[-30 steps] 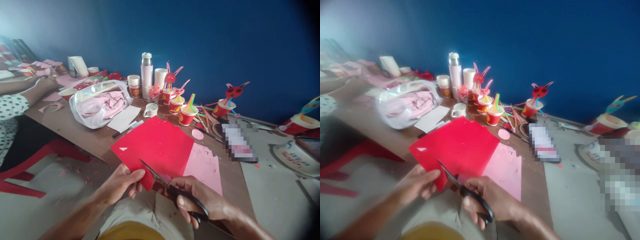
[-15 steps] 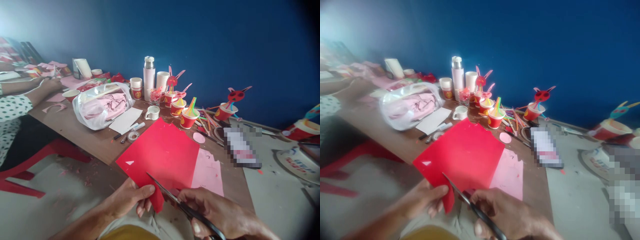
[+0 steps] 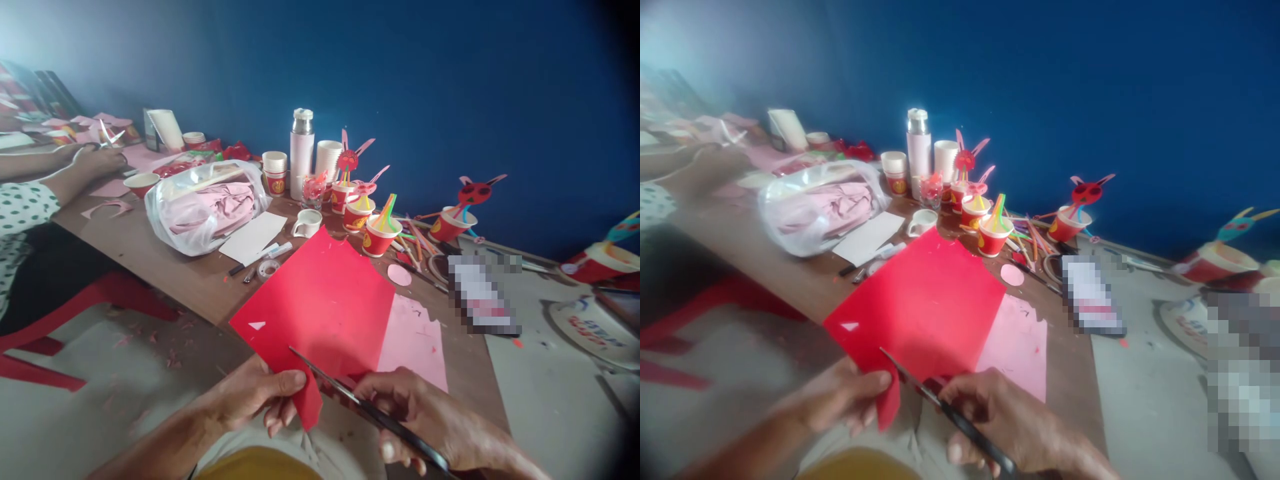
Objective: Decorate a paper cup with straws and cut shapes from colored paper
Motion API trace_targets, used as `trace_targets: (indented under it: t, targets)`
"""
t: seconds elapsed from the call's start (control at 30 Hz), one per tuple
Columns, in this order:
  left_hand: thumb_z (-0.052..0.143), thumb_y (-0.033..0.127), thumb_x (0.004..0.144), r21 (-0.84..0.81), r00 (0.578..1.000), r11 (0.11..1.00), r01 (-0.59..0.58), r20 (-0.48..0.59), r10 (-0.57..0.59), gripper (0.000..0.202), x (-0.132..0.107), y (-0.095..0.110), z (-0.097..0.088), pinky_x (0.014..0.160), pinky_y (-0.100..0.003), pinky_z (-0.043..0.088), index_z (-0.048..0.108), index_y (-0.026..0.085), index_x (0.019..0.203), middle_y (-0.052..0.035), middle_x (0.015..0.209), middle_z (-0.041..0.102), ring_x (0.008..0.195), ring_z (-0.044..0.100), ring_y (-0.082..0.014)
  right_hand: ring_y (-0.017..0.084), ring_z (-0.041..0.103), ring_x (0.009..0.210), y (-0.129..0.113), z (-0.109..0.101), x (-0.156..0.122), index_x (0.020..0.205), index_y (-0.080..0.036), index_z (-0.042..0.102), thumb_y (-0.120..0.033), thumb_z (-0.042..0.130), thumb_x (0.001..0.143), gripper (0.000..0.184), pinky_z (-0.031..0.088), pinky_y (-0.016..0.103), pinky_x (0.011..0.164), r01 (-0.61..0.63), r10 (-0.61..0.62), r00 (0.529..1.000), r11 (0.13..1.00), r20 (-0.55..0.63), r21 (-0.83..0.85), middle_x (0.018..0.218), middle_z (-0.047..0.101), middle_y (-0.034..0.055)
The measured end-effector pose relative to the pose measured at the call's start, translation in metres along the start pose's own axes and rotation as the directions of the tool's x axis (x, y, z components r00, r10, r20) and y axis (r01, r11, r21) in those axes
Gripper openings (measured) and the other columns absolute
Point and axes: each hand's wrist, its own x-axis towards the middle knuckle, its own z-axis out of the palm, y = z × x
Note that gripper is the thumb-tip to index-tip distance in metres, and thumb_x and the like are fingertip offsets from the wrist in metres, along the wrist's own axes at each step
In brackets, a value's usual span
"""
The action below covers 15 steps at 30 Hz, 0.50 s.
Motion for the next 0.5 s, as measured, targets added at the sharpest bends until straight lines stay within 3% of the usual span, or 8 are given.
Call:
trace_targets:
  t: [0.1, 0.3, 0.4, 0.5]
  targets:
    - [0.062, 0.051, 0.069, -0.019, 0.998, 0.999, 0.040, 0.049, -0.039, 0.047, -0.003, 0.002, -0.001, 0.030, -0.017, 0.026, 0.059, 0.009, 0.050, -0.0007, 0.041, 0.049, 0.031, 0.042, -0.0052, 0.004, 0.043, 0.043, -0.003, -0.002, 0.000, 0.094, -0.017, 0.058, -0.044, 0.073, 0.066, 0.042, 0.033, 0.013, 0.039, 0.000, 0.001, 1.000, 0.998, 0.020, -0.070, 0.056, 0.050, -0.0060]
    - [0.063, 0.046, 0.070, -0.037, 0.982, 0.992, 0.121, 0.150, -0.114, 0.041, -0.008, 0.010, -0.001, 0.030, -0.018, 0.026, 0.065, 0.008, 0.056, -0.0018, 0.042, 0.052, 0.030, 0.041, -0.0052, 0.004, 0.035, 0.052, -0.012, 0.001, 0.001, 0.093, -0.017, 0.061, -0.041, 0.074, 0.064, 0.040, 0.031, 0.014, 0.046, 0.151, -0.149, 0.988, 0.973, 0.028, -0.174, 0.059, 0.044, -0.0064]
    - [0.062, 0.042, 0.073, -0.042, 0.987, 0.996, 0.080, 0.142, -0.074, 0.038, -0.010, 0.012, -0.001, 0.030, -0.018, 0.024, 0.065, 0.007, 0.057, -0.0019, 0.042, 0.052, 0.030, 0.040, -0.0054, 0.003, 0.036, 0.049, -0.013, 0.001, 0.003, 0.095, -0.017, 0.061, -0.044, 0.073, 0.066, 0.042, 0.030, 0.014, 0.043, 0.137, -0.134, 0.991, 0.982, 0.028, -0.131, 0.057, 0.044, -0.0064]
    - [0.059, 0.042, 0.076, -0.082, 0.994, 0.996, -0.029, 0.099, 0.037, 0.039, -0.009, 0.011, 0.004, 0.032, -0.017, 0.025, 0.065, 0.008, 0.059, -0.0021, 0.044, 0.052, 0.033, 0.041, -0.0051, 0.003, 0.038, 0.044, -0.012, 0.001, 0.005, 0.100, -0.015, 0.059, -0.047, 0.070, 0.068, 0.046, 0.030, 0.014, 0.040, 0.131, -0.130, 0.991, 0.991, 0.029, -0.030, 0.056, 0.046, -0.0060]
